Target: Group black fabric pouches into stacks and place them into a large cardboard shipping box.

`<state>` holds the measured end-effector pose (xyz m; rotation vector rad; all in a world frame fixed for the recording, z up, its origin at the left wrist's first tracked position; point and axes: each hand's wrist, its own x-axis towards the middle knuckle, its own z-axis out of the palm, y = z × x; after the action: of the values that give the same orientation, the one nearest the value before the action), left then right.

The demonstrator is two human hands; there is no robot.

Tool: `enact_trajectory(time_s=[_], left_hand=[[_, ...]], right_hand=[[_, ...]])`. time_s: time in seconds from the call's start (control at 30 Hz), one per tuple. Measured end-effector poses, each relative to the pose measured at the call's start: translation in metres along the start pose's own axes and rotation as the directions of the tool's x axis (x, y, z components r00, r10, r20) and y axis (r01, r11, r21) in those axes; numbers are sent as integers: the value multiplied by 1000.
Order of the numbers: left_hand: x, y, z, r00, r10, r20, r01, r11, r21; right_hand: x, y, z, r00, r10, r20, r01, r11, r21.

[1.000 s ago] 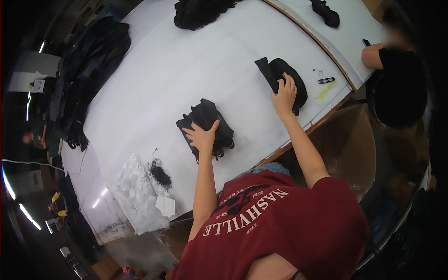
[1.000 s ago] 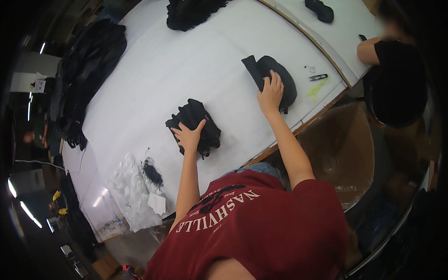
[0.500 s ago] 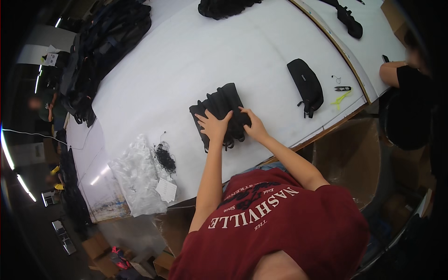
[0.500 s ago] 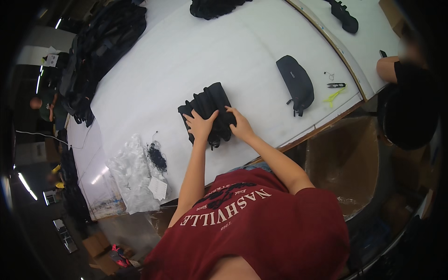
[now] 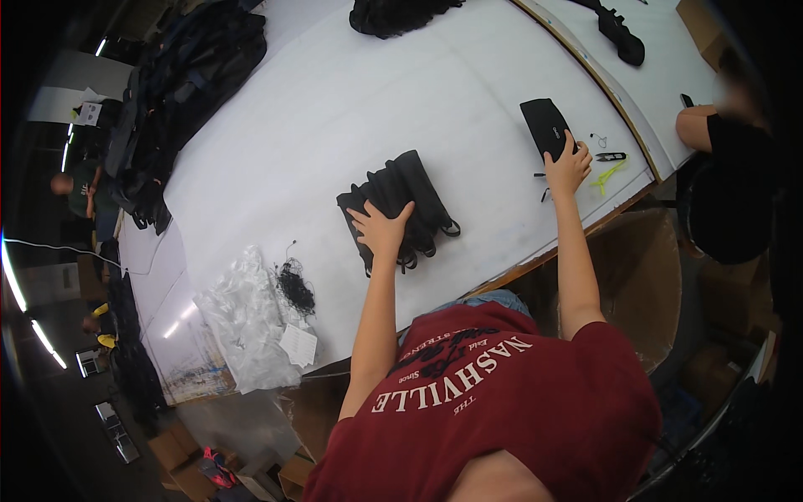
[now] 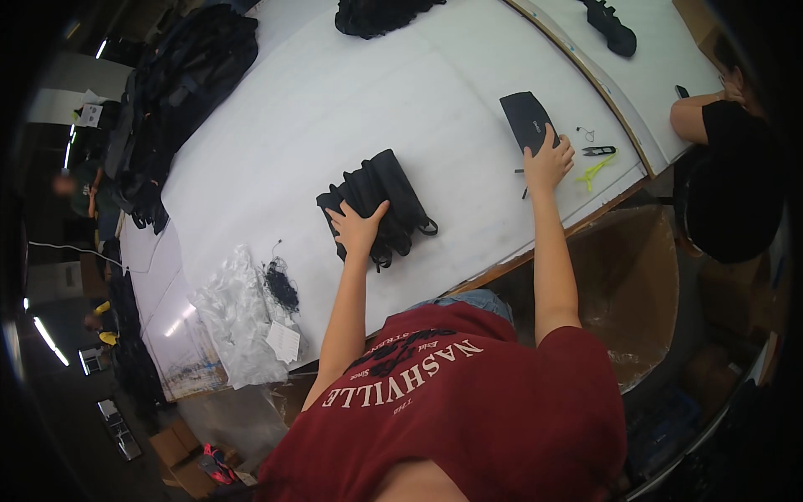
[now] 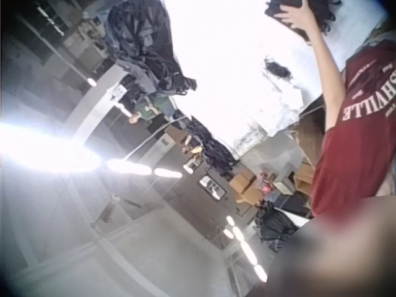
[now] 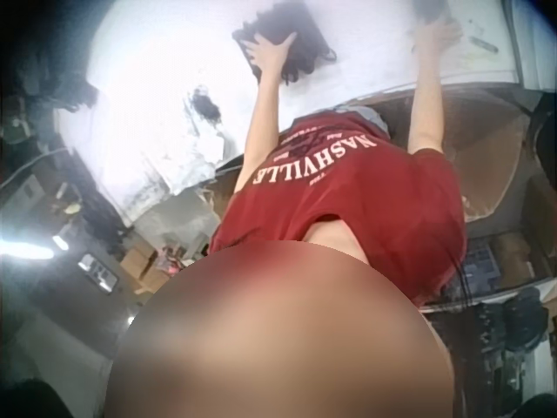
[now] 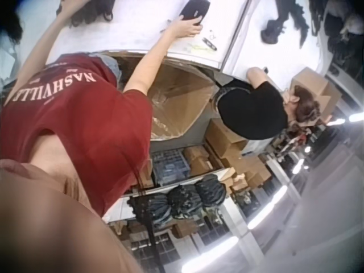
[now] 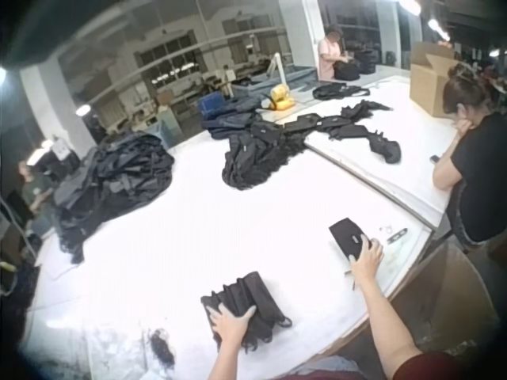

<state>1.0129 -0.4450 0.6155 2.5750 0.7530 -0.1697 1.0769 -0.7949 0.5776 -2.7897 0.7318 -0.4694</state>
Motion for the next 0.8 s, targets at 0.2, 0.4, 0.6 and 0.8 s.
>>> enact_trajectory(time_s=[0.2, 0.4, 0.6, 0.8], left_hand=[[0, 1, -1, 1000, 7, 2, -7, 1000, 11], [0, -4, -2, 1000, -6, -10, 6, 1000, 23], [1, 0, 4, 999, 26, -34, -25, 1000, 18], [1, -2, 2, 1000, 6, -25, -5, 1000, 20]], right_hand=[[7, 6, 9, 983, -184, 22, 185, 976, -111], [-10, -36, -26, 998, -67, -4, 54, 762, 645], [-139, -113, 29, 743, -573, 345, -41, 475, 879], [-130, -110, 23, 770, -429, 472, 56, 783, 620]])
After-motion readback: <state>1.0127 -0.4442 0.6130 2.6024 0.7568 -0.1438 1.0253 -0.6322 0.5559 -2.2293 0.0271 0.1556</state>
